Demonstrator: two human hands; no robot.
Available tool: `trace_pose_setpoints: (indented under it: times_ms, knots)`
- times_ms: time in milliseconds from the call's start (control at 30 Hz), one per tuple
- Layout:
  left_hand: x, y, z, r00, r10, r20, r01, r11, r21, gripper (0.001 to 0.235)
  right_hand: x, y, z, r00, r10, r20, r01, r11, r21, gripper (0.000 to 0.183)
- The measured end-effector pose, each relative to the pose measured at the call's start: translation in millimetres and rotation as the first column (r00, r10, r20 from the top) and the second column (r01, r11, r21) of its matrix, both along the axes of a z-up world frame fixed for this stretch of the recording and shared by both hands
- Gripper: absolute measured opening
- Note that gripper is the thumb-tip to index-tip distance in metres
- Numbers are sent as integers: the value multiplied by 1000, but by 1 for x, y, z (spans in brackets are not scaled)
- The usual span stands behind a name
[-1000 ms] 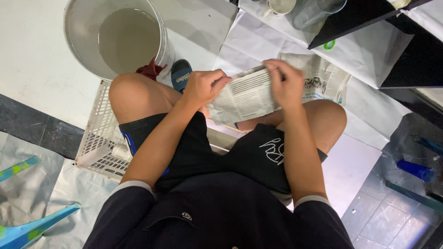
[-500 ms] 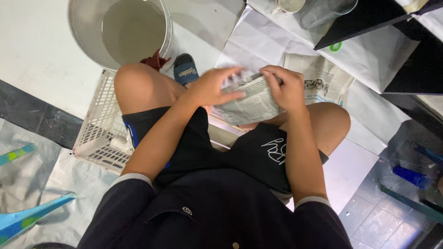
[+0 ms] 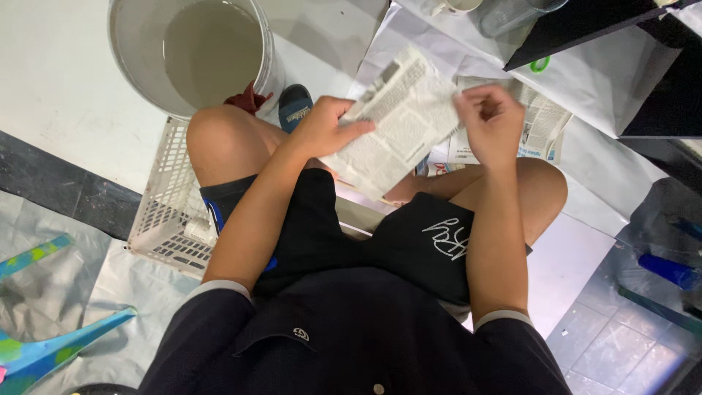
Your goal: The person sits on the floor and repeatedly folds newspaper sheets into small bundles by hand. They place the folded bundles into a white plastic basket beside them.
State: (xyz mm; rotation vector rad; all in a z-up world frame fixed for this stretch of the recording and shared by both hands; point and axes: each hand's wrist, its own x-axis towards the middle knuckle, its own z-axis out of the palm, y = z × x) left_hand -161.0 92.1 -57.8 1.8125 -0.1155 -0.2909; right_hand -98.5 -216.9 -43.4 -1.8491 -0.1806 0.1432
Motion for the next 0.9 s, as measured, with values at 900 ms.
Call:
trace_pose_setpoints:
  times_ms: [900]
  knots:
    - [-4, -19, -25, 970, 243, -25, -242, 943, -229, 22, -24, 45, -13, 972, 119, -200, -50, 946, 319, 27]
